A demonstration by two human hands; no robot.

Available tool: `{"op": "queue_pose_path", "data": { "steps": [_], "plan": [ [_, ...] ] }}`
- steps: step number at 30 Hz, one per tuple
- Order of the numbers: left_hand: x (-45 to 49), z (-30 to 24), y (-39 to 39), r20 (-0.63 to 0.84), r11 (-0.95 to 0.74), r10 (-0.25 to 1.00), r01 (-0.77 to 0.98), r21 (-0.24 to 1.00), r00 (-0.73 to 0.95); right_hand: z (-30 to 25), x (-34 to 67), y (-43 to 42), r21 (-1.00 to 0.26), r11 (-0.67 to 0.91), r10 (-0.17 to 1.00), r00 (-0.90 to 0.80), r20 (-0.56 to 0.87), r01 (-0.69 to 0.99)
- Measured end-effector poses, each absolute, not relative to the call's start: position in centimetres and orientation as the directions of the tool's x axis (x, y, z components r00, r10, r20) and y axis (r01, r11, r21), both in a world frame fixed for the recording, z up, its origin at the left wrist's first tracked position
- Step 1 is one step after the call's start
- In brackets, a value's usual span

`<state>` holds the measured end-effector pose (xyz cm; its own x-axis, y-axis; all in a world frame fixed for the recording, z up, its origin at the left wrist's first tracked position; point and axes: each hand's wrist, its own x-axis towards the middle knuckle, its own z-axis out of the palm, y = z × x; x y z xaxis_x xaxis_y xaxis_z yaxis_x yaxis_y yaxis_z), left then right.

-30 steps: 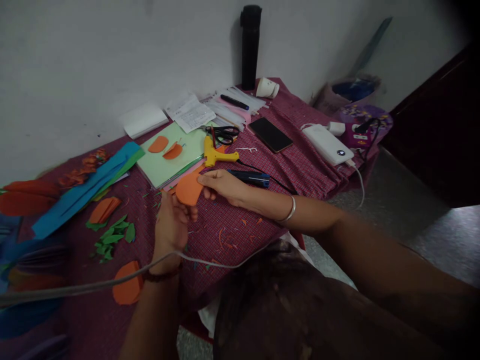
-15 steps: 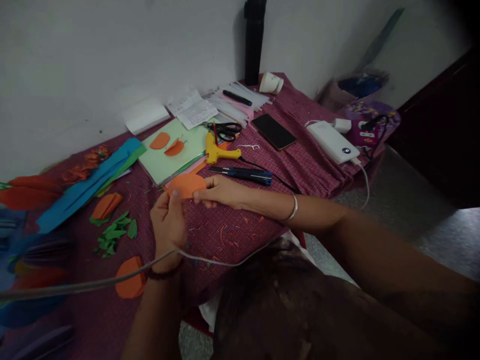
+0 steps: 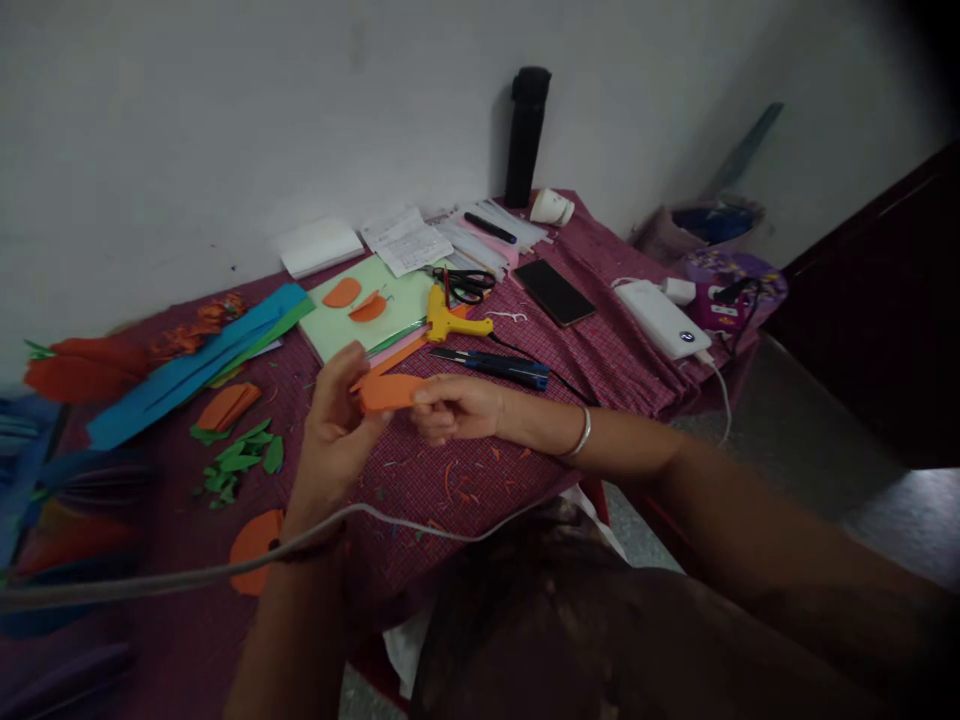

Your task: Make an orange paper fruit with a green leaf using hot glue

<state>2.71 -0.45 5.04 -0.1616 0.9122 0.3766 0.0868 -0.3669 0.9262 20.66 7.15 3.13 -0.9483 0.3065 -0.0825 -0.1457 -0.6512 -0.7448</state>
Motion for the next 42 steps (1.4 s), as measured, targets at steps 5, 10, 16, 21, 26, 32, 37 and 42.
{"op": "queue_pose_path", "data": {
  "steps": [5,10,16,21,26,32,37,42],
  "plan": [
    [2.5,5.4,-1.0,0.307,-0.293,0.947,0.14,0.946,-0.091,3.4,20.7,6.9,-0.924,-0.376,0.509,-0.85,-0.138,-0.075],
    [3.1,4.7,-0.5,0.213,-0.165,0.93,0.18,0.97,-0.299,3.4,20.4,6.9,-0.989,-0.146,0.655,-0.75,-0.095,-0.002],
    [2.9,4.7,0.2,0.125,-0.026,0.957,0.354,0.935,-0.26,3.1,20.8,7.7,-0.926,0.371,0.565,-0.808,0.167,0.068],
    [2.7,5.2,0.0,0.092,0.026,0.956,0.39,0.921,-0.28,4.5,22.3,7.3,-0.609,0.793,0.093,-0.986,0.14,-0.011],
    [2.4,5.9,-0.1,0.066,0.074,0.941,0.39,0.918,-0.333,5.0,22.1,5.6,-0.417,0.908,0.048,-0.999,0.001,0.043],
    [1.7,5.0,0.2,0.007,0.048,0.944,0.159,0.986,-0.329,3.5,20.6,6.2,-0.644,0.744,0.366,-0.916,0.165,0.181],
    [1.9,4.4,0.2,0.009,-0.042,0.964,-0.118,0.992,-0.267,3.4,20.2,7.2,-0.987,0.146,0.64,-0.767,0.046,0.063],
    [2.6,4.3,0.0,0.051,-0.058,0.969,-0.025,0.998,-0.243,3.7,20.0,7.1,-0.996,-0.068,0.648,-0.762,-0.008,-0.048]
  ]
}}
